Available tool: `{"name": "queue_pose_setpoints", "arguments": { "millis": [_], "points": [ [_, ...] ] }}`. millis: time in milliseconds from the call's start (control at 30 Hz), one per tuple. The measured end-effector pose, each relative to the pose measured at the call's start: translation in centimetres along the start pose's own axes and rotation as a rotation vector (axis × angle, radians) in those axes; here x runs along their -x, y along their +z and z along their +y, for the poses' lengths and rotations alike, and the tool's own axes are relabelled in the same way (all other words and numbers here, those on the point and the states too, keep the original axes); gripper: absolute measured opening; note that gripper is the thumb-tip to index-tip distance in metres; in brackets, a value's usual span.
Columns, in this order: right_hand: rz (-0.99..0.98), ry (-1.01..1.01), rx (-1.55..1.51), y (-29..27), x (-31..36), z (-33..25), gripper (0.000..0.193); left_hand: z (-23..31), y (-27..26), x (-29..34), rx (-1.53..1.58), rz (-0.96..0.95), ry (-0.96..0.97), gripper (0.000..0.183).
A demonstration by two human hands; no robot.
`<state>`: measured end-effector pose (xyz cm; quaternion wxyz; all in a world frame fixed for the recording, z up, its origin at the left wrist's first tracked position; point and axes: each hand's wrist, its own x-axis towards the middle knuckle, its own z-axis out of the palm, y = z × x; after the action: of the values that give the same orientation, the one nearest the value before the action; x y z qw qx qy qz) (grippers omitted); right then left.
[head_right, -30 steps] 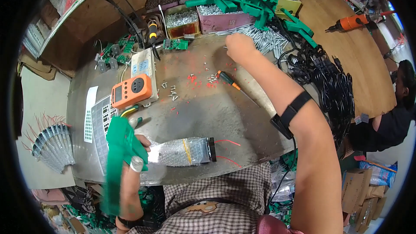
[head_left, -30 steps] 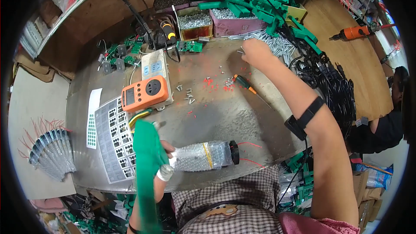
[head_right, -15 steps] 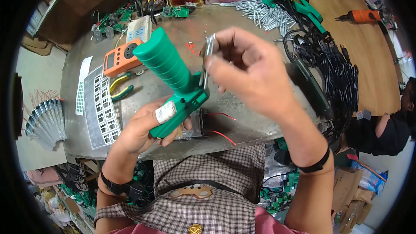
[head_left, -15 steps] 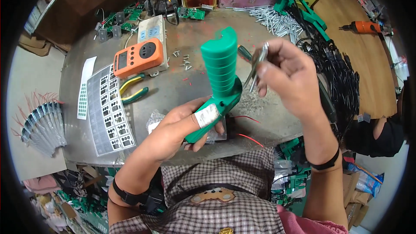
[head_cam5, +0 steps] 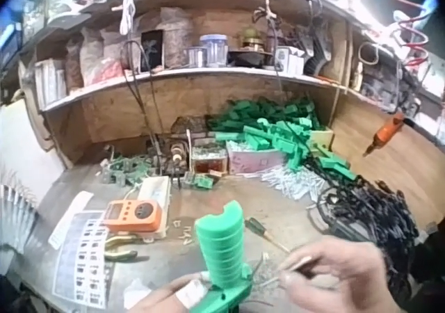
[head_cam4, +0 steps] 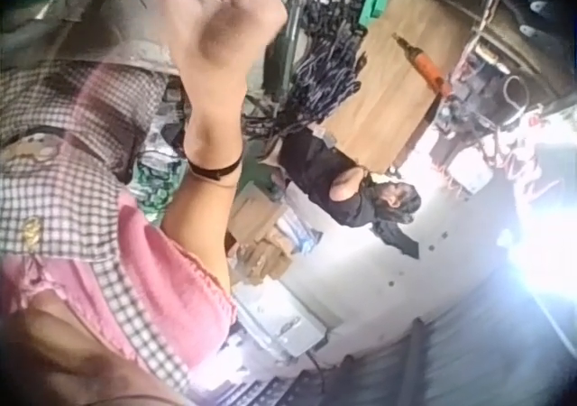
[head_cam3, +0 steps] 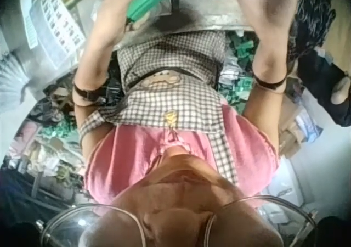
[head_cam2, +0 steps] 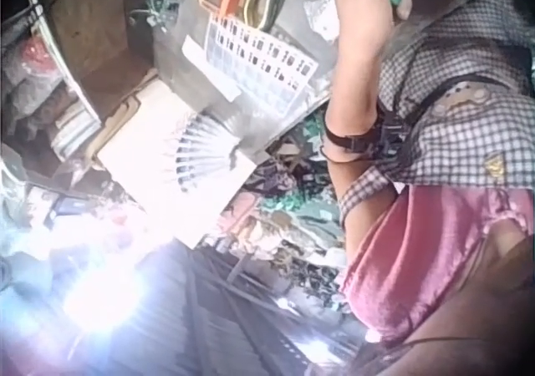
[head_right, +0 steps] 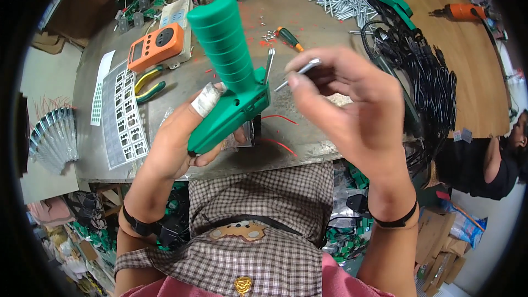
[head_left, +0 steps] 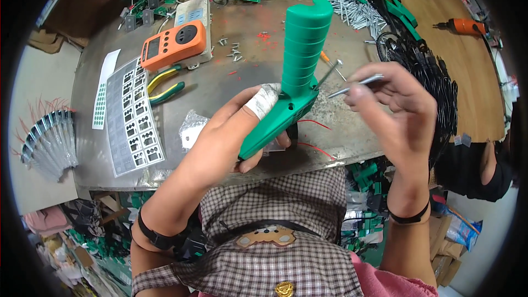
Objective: Assembling the internal components and outer housing of a handheld green electronic device using various tools.
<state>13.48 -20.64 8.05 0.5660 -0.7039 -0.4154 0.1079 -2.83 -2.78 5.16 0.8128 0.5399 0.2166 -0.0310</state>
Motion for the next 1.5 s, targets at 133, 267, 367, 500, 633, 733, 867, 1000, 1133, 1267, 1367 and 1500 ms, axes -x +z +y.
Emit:
{"name": "queue_pose_setpoints", "arguments": {
  "millis": [133,267,367,500,633,733,867,1000,1133,1267,1367,1500],
  "points": [
    [-0.184,-0.039,-0.001,2.1,-0.2,-1.0,0.010,-1.0,0.1,-0.1,-0.017,0.076,-0.043,0.064],
    [-0.262,-0.159,0.281,1.8,-0.8,-0.3,0.016,-1.0,1.7,0.1,-0.183,0.189,0.084,0.066],
    [-0.224,-0.213,0.508,2.5,-0.9,-0.9,0.017,-1.4,1.8,0.0,-0.181,0.258,0.171,0.069],
    [-0.211,-0.173,0.393,-3.2,-0.8,-1.6,0.045,0.6,0.2,0.1,-0.208,0.044,0.027,0.075],
    [-0.542,-0.120,-0.121,-1.9,0.1,1.1,0.071,1.6,0.8,-1.2,-0.290,-0.111,-0.025,0.081],
    [-0.607,-0.167,0.024,-1.7,1.5,2.3,0.044,0.8,-1.4,-2.8,-0.693,0.007,0.558,0.090],
    [0.107,0.455,-0.603,3.3,6.5,0.1,0.057,-2.7,-2.4,-2.9,-1.515,0.081,0.662,0.106],
    [0.346,0.537,-0.832,6.5,9.4,2.8,0.057,-4.9,-0.5,-3.5,-1.355,0.052,0.664,0.092],
    [0.371,0.583,-0.844,5.1,9.4,5.4,0.060,-4.7,-1.1,-3.2,-1.162,-0.067,0.633,0.085],
    [0.326,0.572,-0.887,5.0,9.3,5.8,0.061,-4.4,-0.6,-3.5,-1.131,-0.083,0.568,0.087],
    [0.360,0.595,-0.842,5.3,9.2,6.0,0.060,-5.2,-0.7,-3.2,-1.242,-0.047,0.641,0.092],
    [0.306,0.612,-0.871,5.5,9.0,6.2,0.059,-5.4,-1.0,-3.0,-1.145,-0.048,0.618,0.089]
  ]
}}
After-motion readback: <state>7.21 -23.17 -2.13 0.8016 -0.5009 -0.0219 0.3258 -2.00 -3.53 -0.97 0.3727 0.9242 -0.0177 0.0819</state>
